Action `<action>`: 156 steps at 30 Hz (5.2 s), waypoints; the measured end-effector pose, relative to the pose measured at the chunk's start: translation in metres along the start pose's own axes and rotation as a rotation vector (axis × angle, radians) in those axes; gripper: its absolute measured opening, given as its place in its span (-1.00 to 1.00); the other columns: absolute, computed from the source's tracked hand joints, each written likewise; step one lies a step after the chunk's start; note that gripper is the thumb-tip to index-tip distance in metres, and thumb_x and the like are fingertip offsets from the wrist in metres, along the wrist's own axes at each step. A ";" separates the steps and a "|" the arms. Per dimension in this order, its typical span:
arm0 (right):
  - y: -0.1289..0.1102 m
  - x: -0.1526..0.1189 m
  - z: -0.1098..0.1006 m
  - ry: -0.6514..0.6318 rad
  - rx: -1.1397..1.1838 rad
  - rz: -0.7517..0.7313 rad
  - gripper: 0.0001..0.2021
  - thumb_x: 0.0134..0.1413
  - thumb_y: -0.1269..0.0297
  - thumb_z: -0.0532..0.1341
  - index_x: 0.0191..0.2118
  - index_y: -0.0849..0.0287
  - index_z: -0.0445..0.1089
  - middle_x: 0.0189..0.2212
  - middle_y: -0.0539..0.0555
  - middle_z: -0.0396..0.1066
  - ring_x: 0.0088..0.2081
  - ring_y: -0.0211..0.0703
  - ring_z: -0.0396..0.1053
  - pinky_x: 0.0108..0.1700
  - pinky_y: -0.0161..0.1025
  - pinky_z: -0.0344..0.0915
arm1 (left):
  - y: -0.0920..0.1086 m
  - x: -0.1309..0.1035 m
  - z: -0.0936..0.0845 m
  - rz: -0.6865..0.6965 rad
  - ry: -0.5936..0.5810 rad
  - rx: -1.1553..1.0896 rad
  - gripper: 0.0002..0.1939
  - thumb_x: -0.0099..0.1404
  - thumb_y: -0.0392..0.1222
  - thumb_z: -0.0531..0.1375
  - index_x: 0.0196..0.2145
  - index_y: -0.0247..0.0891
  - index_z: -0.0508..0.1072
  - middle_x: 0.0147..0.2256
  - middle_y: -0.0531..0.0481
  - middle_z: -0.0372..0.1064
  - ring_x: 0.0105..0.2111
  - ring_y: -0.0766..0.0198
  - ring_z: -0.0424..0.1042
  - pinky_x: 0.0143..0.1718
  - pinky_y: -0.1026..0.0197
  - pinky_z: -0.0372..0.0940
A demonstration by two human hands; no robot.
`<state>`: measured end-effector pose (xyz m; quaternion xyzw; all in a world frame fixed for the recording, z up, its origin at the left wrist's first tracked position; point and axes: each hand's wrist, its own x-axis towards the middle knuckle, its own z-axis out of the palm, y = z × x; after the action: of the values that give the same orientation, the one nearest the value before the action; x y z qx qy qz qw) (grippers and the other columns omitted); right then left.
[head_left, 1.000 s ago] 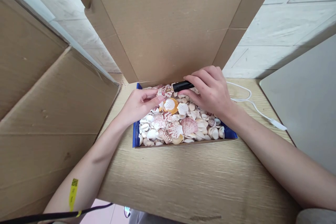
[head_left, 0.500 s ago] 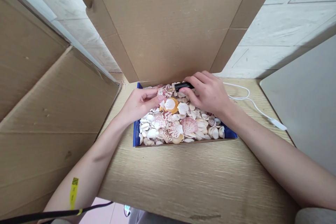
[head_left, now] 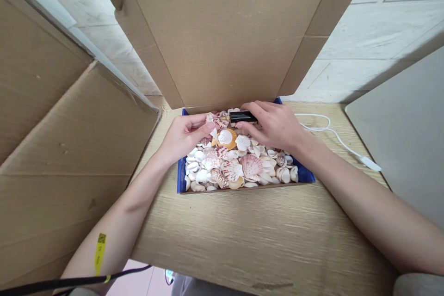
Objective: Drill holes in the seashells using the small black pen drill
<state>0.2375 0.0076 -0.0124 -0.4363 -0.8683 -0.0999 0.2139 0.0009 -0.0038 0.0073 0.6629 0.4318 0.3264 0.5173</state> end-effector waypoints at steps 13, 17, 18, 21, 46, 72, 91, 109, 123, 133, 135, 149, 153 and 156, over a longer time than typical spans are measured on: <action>0.005 0.002 0.001 0.275 -0.121 -0.110 -0.71 0.23 0.08 0.07 -0.09 0.19 0.30 -0.25 0.11 0.41 -0.24 -0.06 0.22 -0.25 -0.14 0.09 | 0.002 0.001 0.000 0.053 -0.071 0.197 -0.66 0.28 0.01 0.16 -0.40 -0.33 0.53 -0.45 -0.02 0.44 -0.48 0.30 0.34 -0.48 0.27 0.24; 0.003 0.002 0.000 0.205 -0.092 -0.072 -0.70 0.23 0.06 0.05 -0.14 0.18 0.31 -0.28 0.10 0.40 -0.27 -0.06 0.22 -0.25 -0.13 0.10 | 0.004 0.001 -0.001 0.059 -0.082 0.217 -0.65 0.27 0.00 0.17 -0.52 -0.31 0.47 -0.57 0.05 0.32 -0.58 0.36 0.24 -0.57 0.29 0.13; 0.002 0.003 0.000 0.184 -0.077 -0.058 -0.70 0.23 0.05 0.04 -0.16 0.18 0.31 -0.29 0.11 0.39 -0.28 -0.06 0.23 -0.25 -0.13 0.10 | 0.004 0.001 -0.001 0.064 -0.087 0.213 -0.65 0.27 -0.01 0.17 -0.53 -0.31 0.46 -0.57 0.05 0.31 -0.58 0.36 0.24 -0.57 0.29 0.12; 0.003 0.003 0.001 0.136 -0.008 -0.030 -0.66 0.24 0.03 0.00 -0.20 0.20 0.34 -0.26 0.15 0.39 -0.26 -0.06 0.25 -0.24 -0.14 0.16 | 0.004 0.000 -0.002 0.076 -0.100 0.199 -0.64 0.27 0.00 0.18 -0.56 -0.31 0.44 -0.59 0.06 0.30 -0.58 0.36 0.24 -0.57 0.30 0.13; 0.003 0.002 0.000 0.303 -0.092 -0.086 -0.72 0.23 0.06 0.07 -0.13 0.15 0.32 -0.23 0.12 0.40 -0.20 -0.06 0.24 -0.20 -0.12 0.10 | 0.000 0.001 0.000 0.042 -0.041 0.206 -0.67 0.25 0.03 0.18 -0.37 -0.31 0.56 -0.40 -0.03 0.50 -0.45 0.24 0.41 -0.44 0.22 0.32; 0.005 0.000 -0.001 0.277 -0.075 -0.058 -0.69 0.25 0.05 0.03 -0.11 0.15 0.35 -0.22 0.14 0.40 -0.17 -0.01 0.26 -0.18 -0.08 0.12 | -0.003 0.002 0.000 0.035 -0.042 0.164 -0.67 0.25 0.04 0.20 -0.34 -0.31 0.56 -0.31 -0.08 0.51 -0.37 0.21 0.43 -0.38 0.23 0.35; 0.004 0.002 0.005 0.073 -0.013 0.073 -0.63 0.25 0.04 -0.02 -0.16 0.22 0.37 -0.31 0.16 0.39 -0.27 -0.02 0.26 -0.22 -0.11 0.16 | -0.005 0.002 -0.002 0.060 -0.115 0.104 -0.67 0.27 -0.07 0.21 -0.09 -0.29 0.54 -0.10 -0.10 0.48 -0.16 0.18 0.44 -0.16 0.22 0.34; 0.000 0.002 -0.004 -0.112 0.044 0.072 -0.41 0.29 -0.06 -0.21 -0.34 0.23 0.42 -0.48 0.10 0.45 -0.51 -0.23 0.27 -0.47 -0.23 -0.06 | -0.006 0.002 0.001 0.024 0.024 0.198 -0.65 0.14 -0.06 0.32 -0.13 -0.22 0.58 -0.11 -0.04 0.54 -0.18 0.18 0.48 -0.11 0.20 0.35; -0.001 0.001 -0.003 -0.133 0.117 -0.030 -0.42 0.28 -0.12 -0.15 -0.20 0.26 0.41 -0.40 0.14 0.45 -0.42 -0.18 0.34 -0.40 -0.25 0.03 | -0.009 0.002 0.002 0.027 0.017 0.332 -0.68 0.09 0.04 0.33 -0.28 -0.23 0.63 -0.44 0.06 0.53 -0.49 0.30 0.38 -0.43 0.27 0.27; -0.002 -0.001 0.002 -0.135 0.189 -0.088 -0.44 0.26 -0.13 -0.10 -0.15 0.29 0.39 -0.36 0.16 0.44 -0.37 -0.15 0.36 -0.34 -0.25 0.13 | -0.013 0.002 0.001 0.039 0.025 0.307 -0.67 0.09 -0.05 0.34 -0.17 -0.18 0.61 -0.31 0.03 0.57 -0.37 0.21 0.46 -0.31 0.21 0.35; -0.002 -0.001 0.002 -0.124 0.175 -0.088 -0.45 0.27 -0.12 -0.11 -0.17 0.29 0.39 -0.37 0.16 0.44 -0.38 -0.16 0.36 -0.35 -0.25 0.13 | -0.015 0.002 0.001 0.044 0.037 0.286 -0.64 0.09 -0.07 0.35 -0.12 -0.17 0.59 -0.31 0.03 0.57 -0.37 0.20 0.46 -0.31 0.20 0.35; -0.004 0.000 0.000 -0.028 0.079 -0.079 -0.45 0.28 -0.09 -0.12 -0.23 0.29 0.40 -0.43 0.13 0.44 -0.43 -0.18 0.36 -0.42 -0.26 0.10 | -0.006 0.003 0.004 0.068 -0.042 0.157 -0.76 0.16 -0.07 0.30 -0.23 -0.22 0.59 -0.30 0.02 0.52 -0.31 0.22 0.45 -0.25 0.23 0.34; -0.004 0.000 0.000 -0.012 0.080 -0.081 -0.45 0.28 -0.10 -0.11 -0.23 0.29 0.41 -0.43 0.12 0.43 -0.43 -0.20 0.35 -0.42 -0.27 0.08 | -0.007 0.002 0.004 0.086 -0.035 0.110 -0.69 0.20 -0.10 0.28 -0.10 -0.18 0.57 -0.19 0.00 0.53 -0.19 0.19 0.46 -0.17 0.23 0.35; -0.004 0.001 0.000 -0.011 0.075 -0.082 -0.45 0.28 -0.10 -0.10 -0.25 0.28 0.40 -0.44 0.09 0.41 -0.44 -0.22 0.32 -0.42 -0.27 0.07 | -0.008 0.003 0.005 0.105 -0.021 0.076 -0.67 0.22 -0.12 0.28 -0.05 -0.14 0.54 -0.10 -0.01 0.52 -0.11 0.18 0.44 -0.11 0.23 0.34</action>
<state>0.2338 0.0060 -0.0123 -0.3925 -0.8897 -0.0734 0.2213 0.0044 -0.0027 -0.0015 0.7072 0.4032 0.3294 0.4784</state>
